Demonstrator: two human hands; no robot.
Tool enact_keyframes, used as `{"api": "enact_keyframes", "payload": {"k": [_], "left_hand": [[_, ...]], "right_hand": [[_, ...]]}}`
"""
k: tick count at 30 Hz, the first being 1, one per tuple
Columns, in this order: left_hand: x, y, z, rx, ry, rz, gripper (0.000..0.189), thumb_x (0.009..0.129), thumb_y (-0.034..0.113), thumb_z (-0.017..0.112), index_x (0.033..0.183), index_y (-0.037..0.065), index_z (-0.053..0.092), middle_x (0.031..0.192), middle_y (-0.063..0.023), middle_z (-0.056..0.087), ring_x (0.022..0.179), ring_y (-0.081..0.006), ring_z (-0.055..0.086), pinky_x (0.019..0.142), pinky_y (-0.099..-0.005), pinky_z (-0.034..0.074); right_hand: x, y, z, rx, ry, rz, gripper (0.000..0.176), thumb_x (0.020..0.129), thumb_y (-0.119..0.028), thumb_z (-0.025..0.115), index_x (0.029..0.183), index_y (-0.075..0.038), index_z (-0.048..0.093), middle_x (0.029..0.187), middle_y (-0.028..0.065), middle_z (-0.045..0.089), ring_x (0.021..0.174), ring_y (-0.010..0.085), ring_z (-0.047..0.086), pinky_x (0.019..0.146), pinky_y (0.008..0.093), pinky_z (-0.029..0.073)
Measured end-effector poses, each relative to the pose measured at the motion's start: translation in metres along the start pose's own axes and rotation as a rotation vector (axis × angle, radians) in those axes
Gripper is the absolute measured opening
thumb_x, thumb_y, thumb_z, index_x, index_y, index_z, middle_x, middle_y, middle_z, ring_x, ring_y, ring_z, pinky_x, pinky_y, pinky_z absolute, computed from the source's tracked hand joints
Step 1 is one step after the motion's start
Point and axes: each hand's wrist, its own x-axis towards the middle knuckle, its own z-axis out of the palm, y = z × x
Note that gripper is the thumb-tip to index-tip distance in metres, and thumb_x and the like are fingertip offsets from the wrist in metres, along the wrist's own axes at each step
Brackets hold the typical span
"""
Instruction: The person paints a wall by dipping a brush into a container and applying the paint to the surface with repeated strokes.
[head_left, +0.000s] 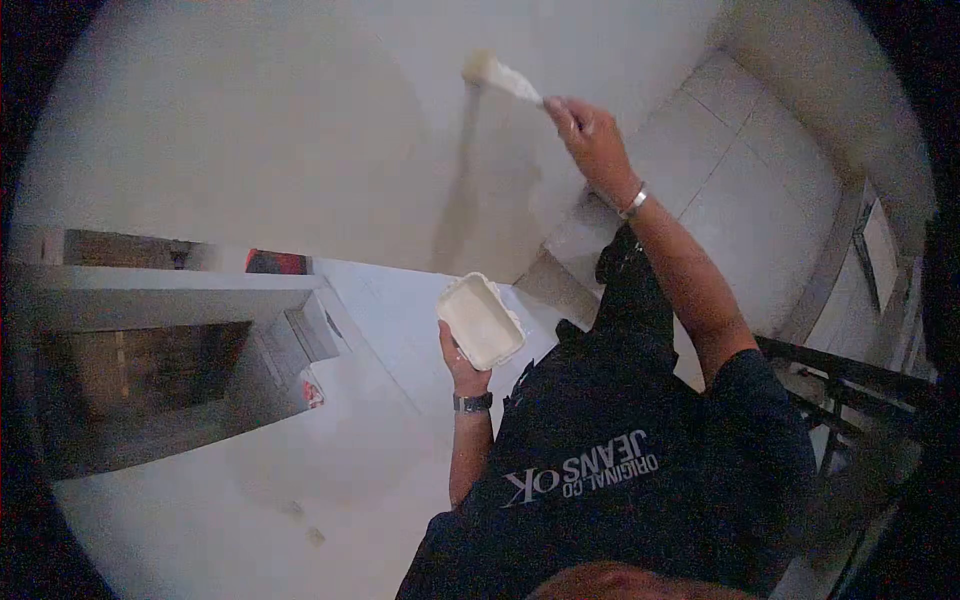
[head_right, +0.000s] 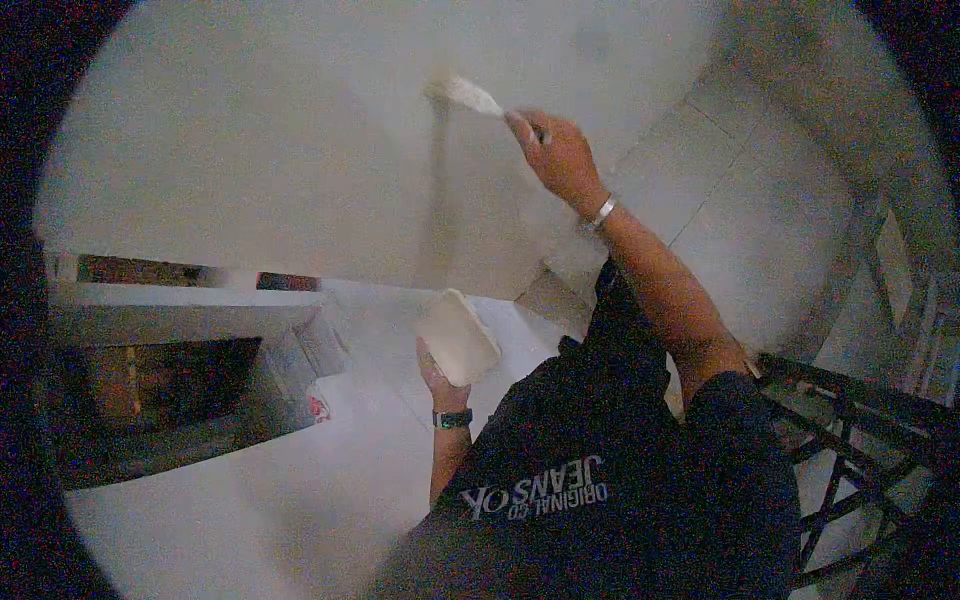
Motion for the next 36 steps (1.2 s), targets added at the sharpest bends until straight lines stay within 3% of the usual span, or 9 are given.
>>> {"api": "enact_keyframes", "payload": {"k": [3,7,11,18,20,24,26,31,36], "left_hand": [[-0.002,0.002,0.003,-0.070,0.090,-0.085,0.061,0.094,0.050,0.036,0.137,0.007,0.035,0.134,-0.0131,0.046,0.119,-0.0295,0.049,0.099,-0.0448,0.042],[0.000,-0.001,-0.004,0.022,0.068,-0.050,0.059,0.095,0.048,0.036,0.137,0.006,0.035,0.134,-0.0134,0.047,0.119,-0.0287,0.049,0.099,-0.0441,0.042],[-0.001,0.000,0.001,-0.044,0.039,-0.049,0.057,0.096,0.046,0.036,0.136,0.005,0.037,0.132,-0.0132,0.049,0.118,-0.0264,0.051,0.099,-0.0418,0.042],[0.007,-0.004,-0.007,-0.202,-0.008,-0.132,0.053,0.096,0.044,0.037,0.133,0.006,0.041,0.128,-0.0115,0.053,0.113,-0.0250,0.054,0.096,-0.0411,0.045],[0.008,-0.003,-0.009,-0.169,-0.021,-0.135,0.055,0.096,0.045,0.038,0.136,0.006,0.037,0.132,-0.0134,0.048,0.117,-0.0272,0.051,0.098,-0.0442,0.044],[0.005,0.002,-0.004,-0.008,-0.071,-0.115,0.059,0.094,0.047,0.037,0.138,0.007,0.033,0.136,-0.0164,0.044,0.121,-0.0301,0.048,0.099,-0.0482,0.042],[0.008,-0.003,-0.010,-0.082,-0.055,-0.155,0.060,0.094,0.048,0.036,0.139,0.007,0.033,0.136,-0.0171,0.044,0.121,-0.0309,0.048,0.099,-0.0492,0.042],[0.018,-0.012,-0.028,-0.250,-0.120,-0.253,0.060,0.095,0.049,0.033,0.139,0.008,0.033,0.136,-0.0187,0.043,0.120,-0.0332,0.049,0.097,-0.0524,0.042],[0.017,-0.006,-0.019,-0.250,-0.172,-0.276,0.061,0.094,0.049,0.035,0.140,0.009,0.032,0.136,-0.0193,0.043,0.119,-0.0334,0.049,0.095,-0.0535,0.043]], "right_hand": [[-0.028,0.062,0.026,-0.111,-0.047,0.077,0.036,0.092,-0.036,0.051,0.101,-0.004,0.065,0.076,0.0198,0.061,0.065,0.0327,0.061,0.063,0.0404,0.047],[-0.065,0.144,0.048,-0.411,-0.253,0.217,0.042,0.094,-0.039,0.043,0.105,-0.004,0.064,0.098,0.0182,0.065,0.089,0.0379,0.062,0.076,0.0484,0.049],[-0.072,0.169,0.058,-0.520,-0.319,0.280,0.040,0.092,-0.037,0.045,0.098,-0.003,0.065,0.094,0.0189,0.065,0.085,0.0388,0.062,0.076,0.0492,0.049],[0.002,-0.033,0.005,-0.214,-0.220,0.094,0.040,0.093,-0.035,0.047,0.089,0.000,0.067,0.074,0.0183,0.063,0.069,0.0335,0.062,0.065,0.0455,0.048],[0.005,-0.085,-0.013,0.340,-0.205,0.207,0.034,0.093,-0.030,0.053,0.098,0.001,0.066,0.060,0.0009,0.053,0.051,0.0114,0.048,0.051,0.0268,0.043],[-0.003,-0.115,-0.009,0.567,-0.047,0.121,0.035,0.094,-0.031,0.051,0.097,0.001,0.066,0.063,-0.0040,0.049,0.054,0.0044,0.045,0.048,0.0211,0.039],[-0.009,-0.098,0.006,0.234,-0.081,0.066,0.040,0.093,-0.036,0.050,0.100,0.001,0.065,0.067,0.0135,0.060,0.058,0.0196,0.057,0.060,0.0349,0.048],[-0.053,0.015,0.054,-0.077,-0.143,0.118,0.041,0.093,-0.036,0.048,0.102,0.001,0.063,0.091,0.0218,0.064,0.086,0.0405,0.059,0.077,0.0466,0.046],[-0.096,0.073,0.050,-0.396,-0.247,0.270,0.036,0.091,-0.030,0.049,0.093,0.001,0.066,0.084,0.0251,0.062,0.080,0.0417,0.060,0.073,0.0441,0.046]]}}
